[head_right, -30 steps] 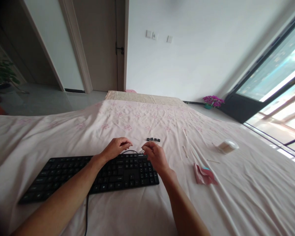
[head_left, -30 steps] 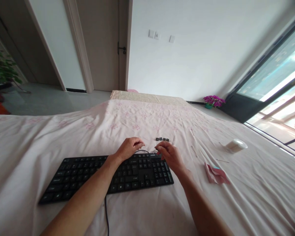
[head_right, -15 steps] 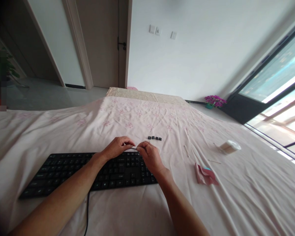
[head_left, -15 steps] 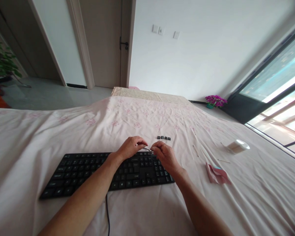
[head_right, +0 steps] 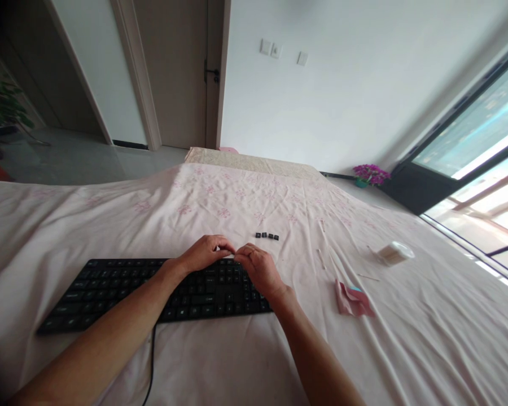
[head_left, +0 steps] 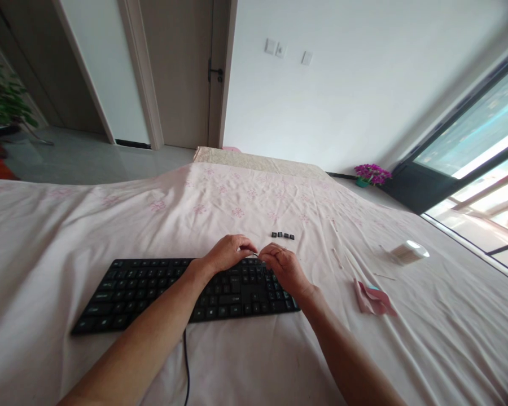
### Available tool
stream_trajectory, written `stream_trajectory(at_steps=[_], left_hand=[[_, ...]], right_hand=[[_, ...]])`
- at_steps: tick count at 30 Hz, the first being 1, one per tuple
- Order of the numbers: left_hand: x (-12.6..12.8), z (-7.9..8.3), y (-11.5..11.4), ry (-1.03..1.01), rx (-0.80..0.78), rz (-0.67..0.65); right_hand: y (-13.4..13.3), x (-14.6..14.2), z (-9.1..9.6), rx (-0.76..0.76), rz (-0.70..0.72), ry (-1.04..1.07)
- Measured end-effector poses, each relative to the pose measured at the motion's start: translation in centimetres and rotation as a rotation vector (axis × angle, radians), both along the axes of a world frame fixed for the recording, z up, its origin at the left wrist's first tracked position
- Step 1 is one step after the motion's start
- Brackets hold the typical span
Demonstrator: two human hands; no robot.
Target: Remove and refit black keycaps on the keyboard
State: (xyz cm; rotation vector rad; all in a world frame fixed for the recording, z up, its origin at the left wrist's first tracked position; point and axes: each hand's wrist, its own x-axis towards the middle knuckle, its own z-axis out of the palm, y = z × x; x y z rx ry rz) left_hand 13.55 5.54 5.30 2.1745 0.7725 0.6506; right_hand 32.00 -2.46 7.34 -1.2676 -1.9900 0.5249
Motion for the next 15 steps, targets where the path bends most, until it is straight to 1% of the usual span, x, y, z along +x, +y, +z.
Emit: stream_trajectory(at_steps=[5,11,15], left_hand=[[0.3,-0.6,0.2,0.021,0.060,-0.052],[0.5,-1.1,0.3,0.043,0.013,-0.121],[0.9,-1.6,0.4,0.067,0.027,-0.113]], right_hand=[[0.4,-1.1,0.0,0.021,0.047,-0.122],[0.9,-0.9,-1.3,0.074,-0.044,0.058],[0.7,-0.8,-2.3,0.135,-0.025,0.052]])
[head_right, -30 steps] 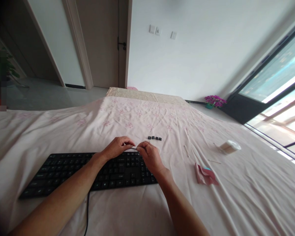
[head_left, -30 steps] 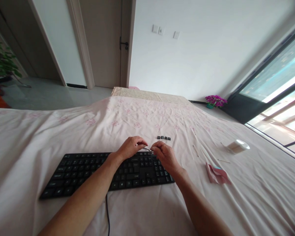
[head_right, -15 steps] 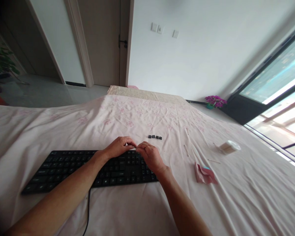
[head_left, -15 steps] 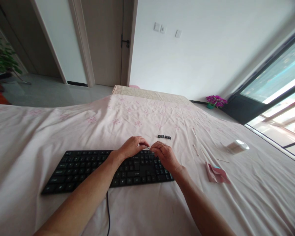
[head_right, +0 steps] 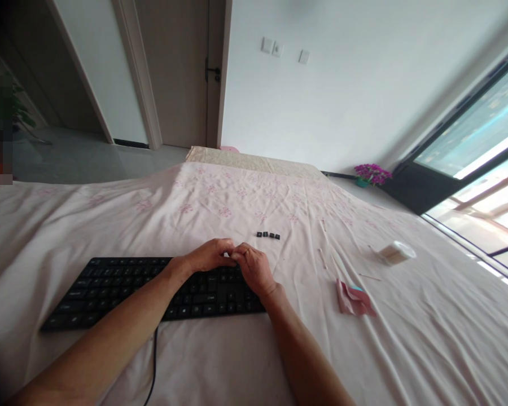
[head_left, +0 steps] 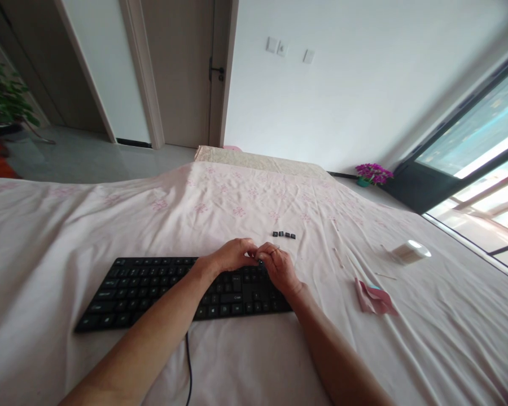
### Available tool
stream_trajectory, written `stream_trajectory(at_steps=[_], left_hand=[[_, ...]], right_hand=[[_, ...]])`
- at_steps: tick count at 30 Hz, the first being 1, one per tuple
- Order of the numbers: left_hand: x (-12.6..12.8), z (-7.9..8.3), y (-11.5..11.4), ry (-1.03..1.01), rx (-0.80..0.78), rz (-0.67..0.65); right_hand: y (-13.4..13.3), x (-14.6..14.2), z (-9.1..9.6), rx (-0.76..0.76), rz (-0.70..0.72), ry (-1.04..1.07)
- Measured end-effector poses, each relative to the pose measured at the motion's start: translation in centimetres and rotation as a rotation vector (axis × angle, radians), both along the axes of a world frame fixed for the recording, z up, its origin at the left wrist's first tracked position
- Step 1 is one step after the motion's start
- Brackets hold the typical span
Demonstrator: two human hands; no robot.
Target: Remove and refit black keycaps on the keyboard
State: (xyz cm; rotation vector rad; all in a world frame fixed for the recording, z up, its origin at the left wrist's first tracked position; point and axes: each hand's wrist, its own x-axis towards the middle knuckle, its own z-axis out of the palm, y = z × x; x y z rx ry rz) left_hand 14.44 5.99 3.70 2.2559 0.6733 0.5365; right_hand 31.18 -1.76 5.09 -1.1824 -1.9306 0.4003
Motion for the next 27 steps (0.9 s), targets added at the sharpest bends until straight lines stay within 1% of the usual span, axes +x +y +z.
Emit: stream_trajectory(at_steps=[7,10,13,18,22,25,27], left_hand=[[0.6,-0.4,-0.2,-0.009,0.106,0.007],[0.5,-0.1,-0.5,-0.012,0.125,-0.006],[0.4,0.4,-0.9,-0.004,0.140,-0.013],[0.5,0.9,-1.2,-0.027,0.154,-0.043],[0.7,1.0,-1.3,-0.025,0.178,-0.030],[0.9,1.0,-1.3,-0.051,0.143,0.007],[0.9,0.9,-1.3,-0.099,0.055,0.062]], right_hand=[[-0.1,-0.2,-0.3,0.102,-0.016,-0.045],[-0.3,-0.2,-0.3,0.152,-0.030,-0.050],[-0.6,-0.2,-0.4,0.170,-0.033,-0.049],[-0.7,-0.1,-0.4,0.210,-0.068,0.032],[-0.8,-0.1,-0.3,0.222,-0.068,0.058],[-1.0,-0.1,0.0,0.258,-0.120,0.110],[-1.1,0.3,0.3,0.254,-0.192,0.183]])
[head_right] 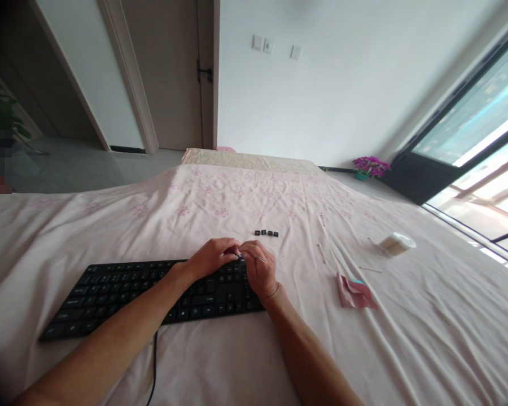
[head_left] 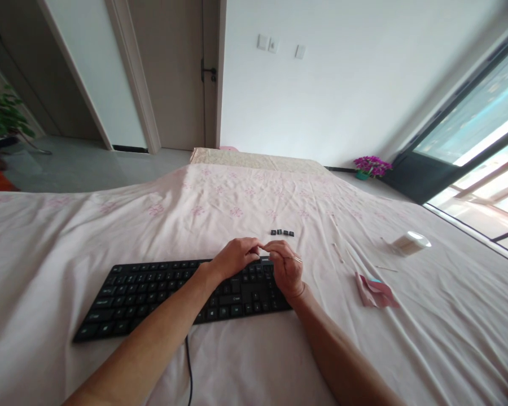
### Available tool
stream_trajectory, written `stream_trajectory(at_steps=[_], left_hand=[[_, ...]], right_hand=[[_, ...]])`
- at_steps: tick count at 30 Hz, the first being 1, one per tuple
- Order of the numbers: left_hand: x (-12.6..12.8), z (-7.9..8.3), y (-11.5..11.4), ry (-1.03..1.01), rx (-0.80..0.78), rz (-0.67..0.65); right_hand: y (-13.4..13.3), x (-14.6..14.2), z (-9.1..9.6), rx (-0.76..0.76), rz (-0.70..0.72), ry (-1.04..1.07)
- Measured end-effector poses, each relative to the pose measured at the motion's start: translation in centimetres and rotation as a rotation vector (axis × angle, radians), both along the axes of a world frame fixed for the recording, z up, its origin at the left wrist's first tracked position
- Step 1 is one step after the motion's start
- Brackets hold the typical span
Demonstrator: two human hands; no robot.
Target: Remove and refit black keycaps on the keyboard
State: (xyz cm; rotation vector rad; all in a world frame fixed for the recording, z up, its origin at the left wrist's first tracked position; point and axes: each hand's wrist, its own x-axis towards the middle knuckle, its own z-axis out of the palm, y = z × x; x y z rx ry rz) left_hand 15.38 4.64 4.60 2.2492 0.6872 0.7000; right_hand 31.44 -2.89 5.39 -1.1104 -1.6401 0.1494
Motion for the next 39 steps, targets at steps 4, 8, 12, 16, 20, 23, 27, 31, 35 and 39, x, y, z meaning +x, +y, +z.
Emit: stream_trajectory(at_steps=[4,8,12,16,20,23,27,31,35,39], left_hand=[[0.0,0.0,0.5,-0.090,-0.208,0.140],[0.4,0.6,2.3,-0.144,-0.239,0.260],[2.3,0.8,4.5,-0.059,-0.146,0.300],[5.2,-0.2,6.1,0.002,-0.043,0.315],[7.5,-1.3,7.1,0.020,-0.003,0.335],[8.3,-1.9,7.5,0.049,0.020,0.333],[8.6,-2.2,7.5,0.097,0.046,0.319],[8.3,-2.3,7.3,0.146,0.052,0.316],[7.9,-2.1,7.5,0.179,0.036,0.321],[7.0,-1.2,7.7,0.184,0.011,0.303]], right_hand=[[0.1,1.9,0.1,-0.057,-0.191,0.241],[0.8,4.1,-1.1,-0.116,-0.337,0.475],[1.8,5.1,-2.7,-0.203,-0.393,0.651],[2.1,5.3,-3.4,-0.225,-0.392,0.681],[2.0,5.5,-3.4,-0.233,-0.380,0.671],[2.0,5.5,-3.4,-0.242,-0.381,0.669],[2.0,5.4,-3.3,-0.233,-0.357,0.676],[1.9,5.3,-3.2,-0.221,-0.354,0.673],[1.8,5.3,-3.1,-0.205,-0.347,0.653],[1.2,4.9,-2.0,-0.162,-0.294,0.606]])
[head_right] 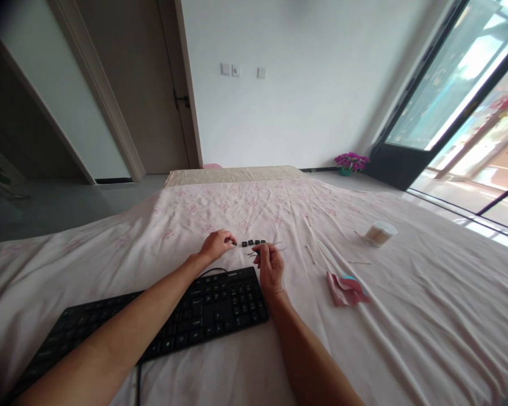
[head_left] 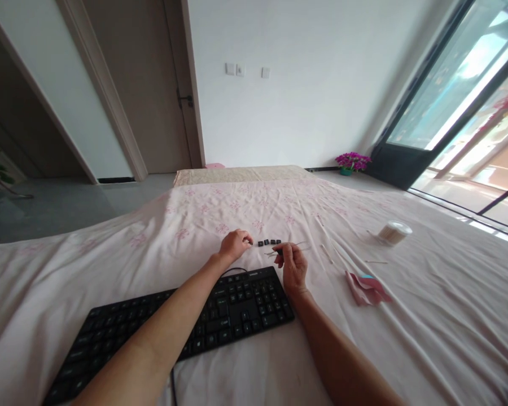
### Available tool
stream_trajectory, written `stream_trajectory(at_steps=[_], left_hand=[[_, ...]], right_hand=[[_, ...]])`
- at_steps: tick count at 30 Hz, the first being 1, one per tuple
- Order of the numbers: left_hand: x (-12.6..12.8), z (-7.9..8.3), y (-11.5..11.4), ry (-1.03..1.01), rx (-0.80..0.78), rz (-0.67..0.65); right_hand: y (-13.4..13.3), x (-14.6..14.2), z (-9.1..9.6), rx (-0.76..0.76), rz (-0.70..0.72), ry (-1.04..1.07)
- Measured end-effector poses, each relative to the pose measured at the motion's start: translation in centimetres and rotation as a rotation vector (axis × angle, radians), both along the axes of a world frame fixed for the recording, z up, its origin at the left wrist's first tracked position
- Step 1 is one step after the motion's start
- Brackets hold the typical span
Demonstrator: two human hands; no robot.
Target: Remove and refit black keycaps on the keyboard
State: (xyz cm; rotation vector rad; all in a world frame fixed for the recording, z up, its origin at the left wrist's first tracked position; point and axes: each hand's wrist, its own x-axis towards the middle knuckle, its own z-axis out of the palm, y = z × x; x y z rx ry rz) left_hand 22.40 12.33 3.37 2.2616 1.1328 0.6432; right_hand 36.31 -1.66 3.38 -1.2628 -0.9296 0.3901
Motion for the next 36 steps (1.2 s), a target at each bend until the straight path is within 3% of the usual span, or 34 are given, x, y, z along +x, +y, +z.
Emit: stream_trajectory(at_steps=[5,8,11,22,36], left_hand=[[-2.6,1.4,-1.3,-0.049,-0.048,-0.001],[-4.6,2.1,-3.0,-0.094,-0.109,-0.082],[-6.6,2.7,-4.3,-0.151,-0.184,-0.204],[-10.0,4.5,-5.8,-0.112,-0.216,-0.378],[-8.7,1.2,-6.0,-0.072,-0.120,-0.391]], right_hand=[[-1.3,-1.9,2.7,0.072,0.232,-0.163],[-1.9,-3.5,3.8,0.063,0.450,-0.292],[-2.0,-4.7,4.1,0.061,0.567,-0.404],[-1.0,-5.6,3.0,0.007,0.611,-0.477],[0.0,-6.2,2.1,0.012,0.629,-0.660]])
